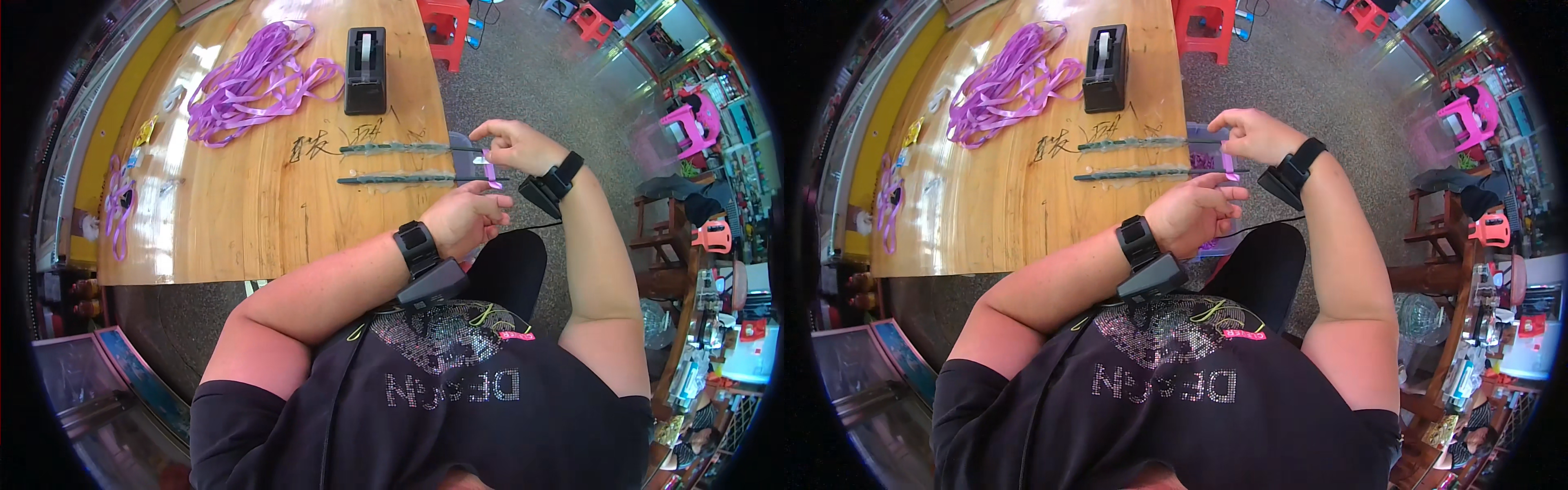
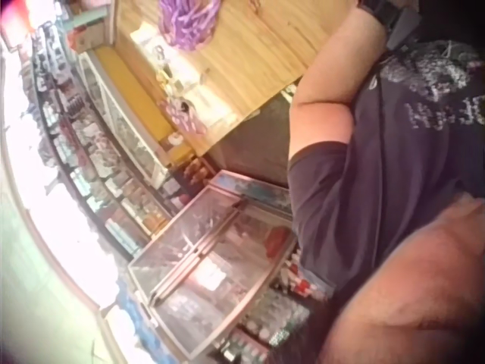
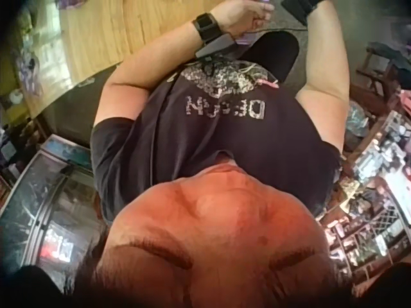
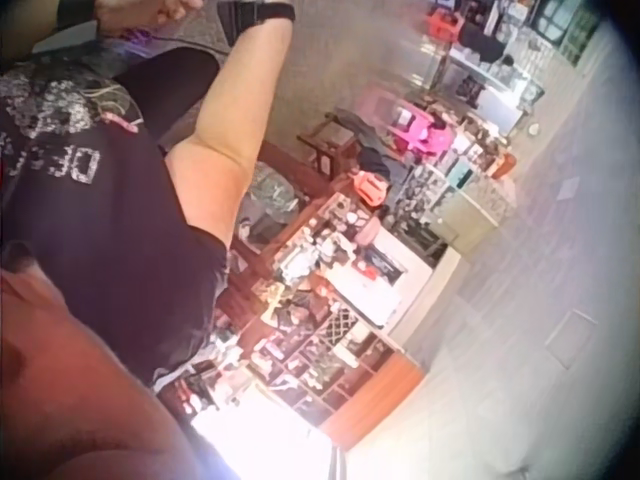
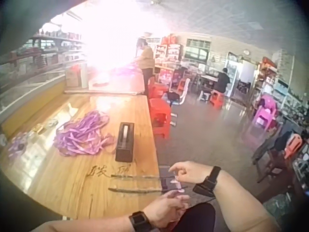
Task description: Assemble small purple plastic components and ribbons by hand at a workbench.
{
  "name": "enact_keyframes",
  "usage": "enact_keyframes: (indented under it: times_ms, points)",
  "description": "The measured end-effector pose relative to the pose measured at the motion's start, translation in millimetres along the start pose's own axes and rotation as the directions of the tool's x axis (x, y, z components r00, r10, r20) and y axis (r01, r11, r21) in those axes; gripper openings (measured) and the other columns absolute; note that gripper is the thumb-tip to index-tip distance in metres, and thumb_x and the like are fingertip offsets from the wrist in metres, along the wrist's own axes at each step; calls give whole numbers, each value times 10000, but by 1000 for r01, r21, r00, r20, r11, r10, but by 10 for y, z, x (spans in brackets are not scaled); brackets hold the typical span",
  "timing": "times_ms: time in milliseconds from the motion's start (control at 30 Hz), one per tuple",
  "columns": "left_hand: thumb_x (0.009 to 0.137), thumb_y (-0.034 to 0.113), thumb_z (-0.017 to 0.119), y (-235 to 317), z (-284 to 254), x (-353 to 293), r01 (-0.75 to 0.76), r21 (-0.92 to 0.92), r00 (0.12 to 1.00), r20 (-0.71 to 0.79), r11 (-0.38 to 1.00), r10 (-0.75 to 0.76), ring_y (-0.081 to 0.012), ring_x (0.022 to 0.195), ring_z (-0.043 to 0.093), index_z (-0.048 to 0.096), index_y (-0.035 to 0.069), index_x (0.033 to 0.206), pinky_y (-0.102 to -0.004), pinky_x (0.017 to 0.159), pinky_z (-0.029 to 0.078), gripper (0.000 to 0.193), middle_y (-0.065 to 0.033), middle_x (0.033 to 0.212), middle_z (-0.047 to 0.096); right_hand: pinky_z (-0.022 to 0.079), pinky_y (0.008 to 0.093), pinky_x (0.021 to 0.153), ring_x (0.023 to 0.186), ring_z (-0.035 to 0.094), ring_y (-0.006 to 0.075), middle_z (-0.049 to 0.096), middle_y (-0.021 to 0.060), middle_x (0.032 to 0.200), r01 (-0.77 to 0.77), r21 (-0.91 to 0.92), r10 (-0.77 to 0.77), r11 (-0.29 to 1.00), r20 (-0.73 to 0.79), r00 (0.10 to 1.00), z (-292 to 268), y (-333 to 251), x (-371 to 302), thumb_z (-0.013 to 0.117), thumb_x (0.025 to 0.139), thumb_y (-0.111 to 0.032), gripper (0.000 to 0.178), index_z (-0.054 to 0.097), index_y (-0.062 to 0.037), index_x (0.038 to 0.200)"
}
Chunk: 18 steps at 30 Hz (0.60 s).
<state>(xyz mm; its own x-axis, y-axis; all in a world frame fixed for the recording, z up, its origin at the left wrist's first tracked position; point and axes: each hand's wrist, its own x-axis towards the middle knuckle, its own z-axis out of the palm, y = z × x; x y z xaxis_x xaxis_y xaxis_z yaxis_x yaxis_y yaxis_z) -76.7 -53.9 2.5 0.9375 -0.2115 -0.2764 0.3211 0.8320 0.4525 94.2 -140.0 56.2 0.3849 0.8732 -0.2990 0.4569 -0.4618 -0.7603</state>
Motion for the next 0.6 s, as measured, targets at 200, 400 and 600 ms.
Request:
enact_keyframes:
  times_ms: [200, 400, 600]
  points:
    - [753, -84, 501, 26, -5, -39, -6, 33, 1000, 12, 999, 6, -164, 823, 569, 383, 48, 1171, -266, 662, 434, 453, -76, 1077, 540, 437, 302, 592, 643, 527, 141, 564, 48, 694, -24, -223, 12, 974, -55, 998, 21, -17, 39, 651, 754, -132, 341, 591, -3, 1064]
    - [752, -86, 502, 16, 20, -34, -11, 23, 1000, -6, 1000, 11, -171, 826, 568, 374, 48, 1180, -273, 675, 435, 467, -87, 1076, 540, 414, 299, 576, 643, 507, 132, 556, 40, 699, -42, -285, 10, 958, -114, 993, 63, 93, 117, 683, 732, -156, 362, 595, -7, 1050]
    - [741, -91, 518, 23, 11, -32, -10, -8, 1000, -3, 1000, 10, -155, 775, 551, 371, 49, 1163, -251, 611, 422, 468, -66, 1023, 527, 370, 257, 529, 592, 447, 71, 515, -13, 654, -32, -213, 5, 977, -126, 992, 69, -76, 70, 645, 773, -117, 312, 577, -11, 1059]
